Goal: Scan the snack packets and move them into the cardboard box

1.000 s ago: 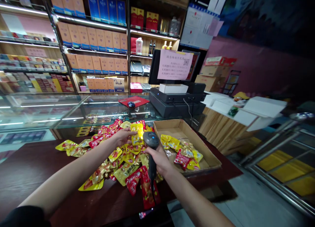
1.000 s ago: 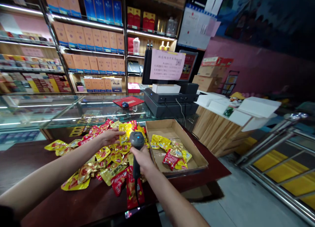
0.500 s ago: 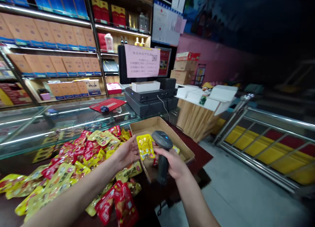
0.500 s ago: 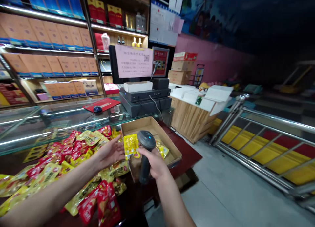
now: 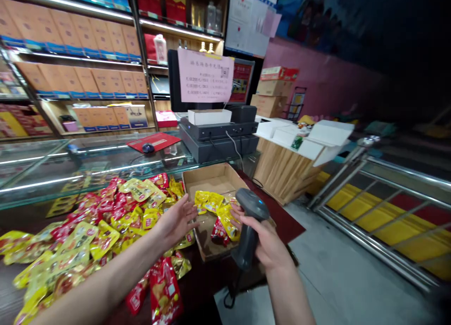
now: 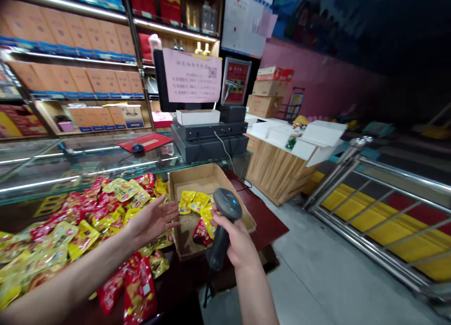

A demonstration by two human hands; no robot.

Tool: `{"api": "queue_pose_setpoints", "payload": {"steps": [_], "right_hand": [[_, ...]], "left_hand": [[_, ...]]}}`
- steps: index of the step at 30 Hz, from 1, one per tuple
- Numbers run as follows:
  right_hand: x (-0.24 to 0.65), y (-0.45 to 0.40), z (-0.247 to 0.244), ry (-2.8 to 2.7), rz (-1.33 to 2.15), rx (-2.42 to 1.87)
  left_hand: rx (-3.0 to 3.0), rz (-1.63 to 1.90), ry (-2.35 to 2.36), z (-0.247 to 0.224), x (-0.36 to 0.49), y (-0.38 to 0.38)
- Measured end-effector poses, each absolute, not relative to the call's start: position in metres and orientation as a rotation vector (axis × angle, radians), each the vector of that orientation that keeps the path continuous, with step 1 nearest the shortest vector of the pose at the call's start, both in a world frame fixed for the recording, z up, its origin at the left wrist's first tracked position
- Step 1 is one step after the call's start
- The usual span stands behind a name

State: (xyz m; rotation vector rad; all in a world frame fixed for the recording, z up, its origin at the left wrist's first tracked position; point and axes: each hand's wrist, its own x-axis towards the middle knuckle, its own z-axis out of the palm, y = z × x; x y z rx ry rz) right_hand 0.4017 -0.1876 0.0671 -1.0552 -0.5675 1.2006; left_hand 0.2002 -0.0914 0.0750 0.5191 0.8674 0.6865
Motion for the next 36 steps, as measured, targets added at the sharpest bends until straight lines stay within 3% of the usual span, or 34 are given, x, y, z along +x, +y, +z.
{"api": "queue_pose_setpoints", "payload": {"steps": [6, 14, 26, 30, 36], "right_hand": [[0.346, -0.189, 0.08, -0.678, 1.452, -0.989], [0.283, -0.228, 0.039, -0.764, 1.62, -1.198], [0.263, -0.248, 0.005, -0.579, 1.72, -1.174], [0.249, -0.238, 0.007, -0.607, 1.864, -0.923], [0.224, -0.209, 0.024, -0.82, 1.815, -0.881]], "left_hand": [[0.44, 0.847, 0.79, 0.088, 0.116, -0.122], [0.325, 0.728, 0.798, 0.045, 0.039, -0.186], [0.33, 0.642, 0.68, 0.014, 0.053, -0.234], [0.399, 0.717, 0.718, 0.017, 0.06, -0.232], [0.482, 0.892, 0.848, 0.021, 0.049, -0.201]]}}
